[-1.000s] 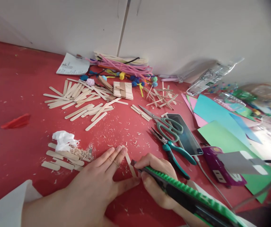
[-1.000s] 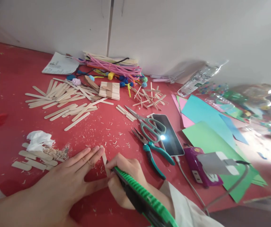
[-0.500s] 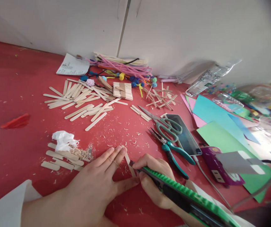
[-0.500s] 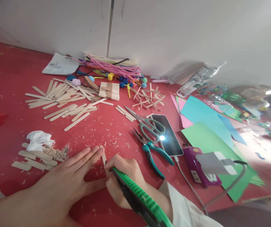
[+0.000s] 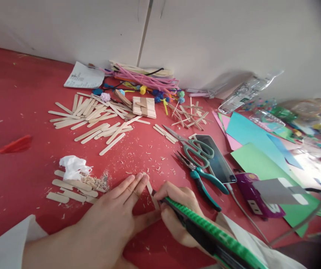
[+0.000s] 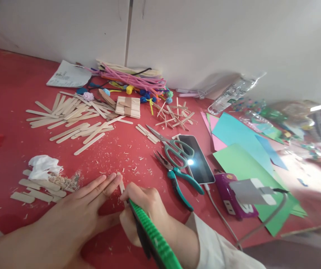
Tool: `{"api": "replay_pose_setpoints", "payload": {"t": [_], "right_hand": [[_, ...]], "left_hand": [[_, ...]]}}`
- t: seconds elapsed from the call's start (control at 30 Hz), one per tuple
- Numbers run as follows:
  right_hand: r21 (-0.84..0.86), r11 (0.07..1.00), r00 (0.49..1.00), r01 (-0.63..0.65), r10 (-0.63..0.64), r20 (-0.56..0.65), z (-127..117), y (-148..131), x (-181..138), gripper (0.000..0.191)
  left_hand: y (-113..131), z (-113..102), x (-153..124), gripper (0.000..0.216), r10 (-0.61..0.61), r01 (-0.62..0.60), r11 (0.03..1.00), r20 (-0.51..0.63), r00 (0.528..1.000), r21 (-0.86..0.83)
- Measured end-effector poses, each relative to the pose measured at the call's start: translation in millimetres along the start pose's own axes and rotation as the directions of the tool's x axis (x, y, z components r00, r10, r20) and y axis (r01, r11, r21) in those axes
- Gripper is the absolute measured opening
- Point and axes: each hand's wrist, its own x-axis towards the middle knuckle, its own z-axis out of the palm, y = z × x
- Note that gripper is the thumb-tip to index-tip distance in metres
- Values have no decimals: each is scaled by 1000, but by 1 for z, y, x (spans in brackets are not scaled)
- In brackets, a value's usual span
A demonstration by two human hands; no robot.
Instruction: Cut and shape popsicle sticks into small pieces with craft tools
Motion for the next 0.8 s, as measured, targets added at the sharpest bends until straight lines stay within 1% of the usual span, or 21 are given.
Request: {"api": "replay_pose_setpoints", "payload": {"t": [0.07, 0.17, 0.23, 0.3, 0.37, 0.43, 0.47, 0.57, 0.6, 0.8], "right_hand": [[-4, 1000, 1000, -5, 5, -1, 0, -2, 0, 12], [-12, 1000, 999, -15, 14, -39, -4, -5, -3, 12], [-65, 998, 996, -21, 15, -83, -7, -7, -7, 14], [-119, 993, 993, -1, -12, -113, -9, -6, -10, 15], [-125, 992, 995, -2, -10, -99, -10, -3, -12, 16], [-50, 996, 991, 69, -75, -109, -8, 0, -12, 12], [-30, 997, 991, 73, -76, -107, -8, 1, -12, 11], [-77, 996, 998, -36, 32, -49, -6, 1, -12, 12], [-92, 994, 998, -53, 50, -41, -6, 0, -12, 12], [-99, 995, 998, -34, 29, -54, -7, -2, -13, 13]], "left_hand": [[1, -2, 1, 78, 10, -10, 1000, 14, 1000, 15], [2, -6, 2, 79, 15, -15, 1000, 23, 1000, 21], [3, -7, 3, 80, -3, 2, 1000, 32, 999, 22], [3, -7, 3, 81, -15, 14, 999, 34, 999, 28], [3, -6, 4, 82, -11, 11, 1000, 20, 1000, 26], [3, -3, 3, 83, -10, 10, 1000, 8, 1000, 23], [2, -2, 3, 85, -10, 9, 1000, 3, 1000, 24], [-1, 3, 2, 91, -2, 3, 1000, -20, 1000, 28], [-2, 4, 1, 92, 3, -2, 1000, -28, 1000, 25], [-5, 8, 0, 91, -5, 6, 1000, -26, 1000, 23]]}}
